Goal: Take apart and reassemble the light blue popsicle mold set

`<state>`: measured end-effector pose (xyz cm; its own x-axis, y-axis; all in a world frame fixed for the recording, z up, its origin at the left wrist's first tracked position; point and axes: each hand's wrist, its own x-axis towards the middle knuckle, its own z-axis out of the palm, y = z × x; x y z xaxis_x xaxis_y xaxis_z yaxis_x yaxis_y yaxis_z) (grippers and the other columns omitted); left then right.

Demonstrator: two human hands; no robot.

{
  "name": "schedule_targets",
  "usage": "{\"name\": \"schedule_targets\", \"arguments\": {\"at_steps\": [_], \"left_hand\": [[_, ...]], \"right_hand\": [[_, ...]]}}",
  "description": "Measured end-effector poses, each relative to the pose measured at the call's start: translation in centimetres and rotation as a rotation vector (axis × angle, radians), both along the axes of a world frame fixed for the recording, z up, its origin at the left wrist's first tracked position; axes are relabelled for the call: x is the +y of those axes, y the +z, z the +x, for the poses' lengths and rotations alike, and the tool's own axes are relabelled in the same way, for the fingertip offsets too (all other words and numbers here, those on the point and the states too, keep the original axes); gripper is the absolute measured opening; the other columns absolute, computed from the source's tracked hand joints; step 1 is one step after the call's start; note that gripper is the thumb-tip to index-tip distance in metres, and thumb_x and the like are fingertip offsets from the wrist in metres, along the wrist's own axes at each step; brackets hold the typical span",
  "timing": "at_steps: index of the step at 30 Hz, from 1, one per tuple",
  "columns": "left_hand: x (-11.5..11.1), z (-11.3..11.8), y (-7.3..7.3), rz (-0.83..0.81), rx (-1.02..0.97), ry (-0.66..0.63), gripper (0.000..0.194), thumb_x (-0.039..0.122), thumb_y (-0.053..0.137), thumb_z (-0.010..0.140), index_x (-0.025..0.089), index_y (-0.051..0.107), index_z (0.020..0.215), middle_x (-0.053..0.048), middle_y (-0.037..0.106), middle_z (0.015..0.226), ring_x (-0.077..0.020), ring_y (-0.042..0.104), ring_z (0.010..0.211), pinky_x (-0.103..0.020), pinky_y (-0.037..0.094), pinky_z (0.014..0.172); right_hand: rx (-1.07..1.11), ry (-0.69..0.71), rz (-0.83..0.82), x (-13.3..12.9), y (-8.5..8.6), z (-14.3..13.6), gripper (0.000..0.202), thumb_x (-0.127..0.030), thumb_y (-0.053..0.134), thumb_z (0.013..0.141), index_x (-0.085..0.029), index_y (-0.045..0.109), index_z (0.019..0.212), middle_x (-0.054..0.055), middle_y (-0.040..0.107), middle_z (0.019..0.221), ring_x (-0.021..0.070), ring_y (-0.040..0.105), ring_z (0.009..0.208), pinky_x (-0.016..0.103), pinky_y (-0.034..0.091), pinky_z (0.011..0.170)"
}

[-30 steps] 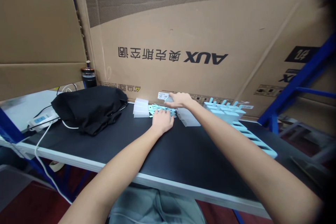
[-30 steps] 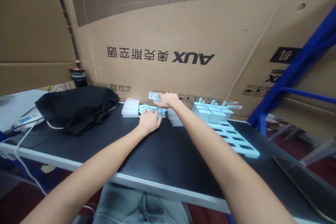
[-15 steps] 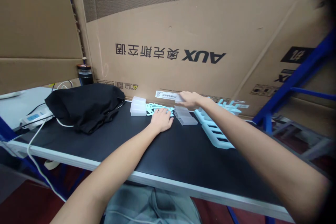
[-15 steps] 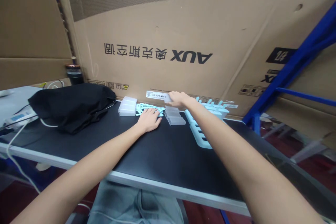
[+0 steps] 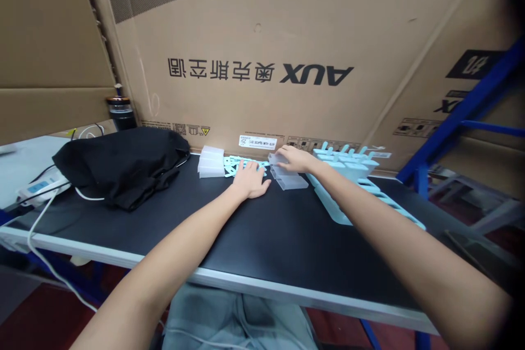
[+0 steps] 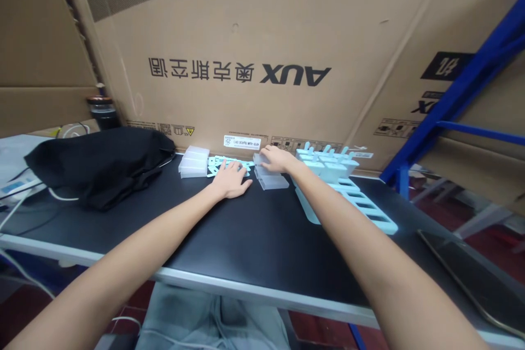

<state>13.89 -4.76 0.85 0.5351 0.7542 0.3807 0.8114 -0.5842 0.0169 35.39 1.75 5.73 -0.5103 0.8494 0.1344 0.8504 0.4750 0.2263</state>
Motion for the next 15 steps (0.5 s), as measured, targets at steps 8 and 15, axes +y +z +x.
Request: {"name": "schedule_targets", "arguments": {"at_steps": [8,15], "left_hand": [[1.0,0.8,0.3,-0.032,0.064,-0.154,0.042,0.041,0.029,0.092,0.023,0.057,0.116,-0.006,0.052,0.130,-0.0253,0.038,0.127,-0.052,0.002,0.114],[2.1,2.0,-0.1,-0.008,0.062,-0.139,0.040,0.041,0.029,0.092,0.022,0.056,0.114,-0.007,0.054,0.127,-0.0242,0.043,0.122,-0.052,0.008,0.114]], "right_hand": [[0.337,-0.047,0.510,-7.6,3.6,1.7,0.035,-0.032,0.041,0.085,-0.017,0.049,0.115,0.014,0.051,0.115,0.0284,0.044,0.112,0.043,0.035,0.095],[0.862,-0.576,0.466,-10.8,-0.5,9.1,0.044,-0.037,0.050,0.071,-0.015,0.044,0.107,0.013,0.048,0.105,0.0268,0.048,0.103,0.042,0.040,0.093]]}}
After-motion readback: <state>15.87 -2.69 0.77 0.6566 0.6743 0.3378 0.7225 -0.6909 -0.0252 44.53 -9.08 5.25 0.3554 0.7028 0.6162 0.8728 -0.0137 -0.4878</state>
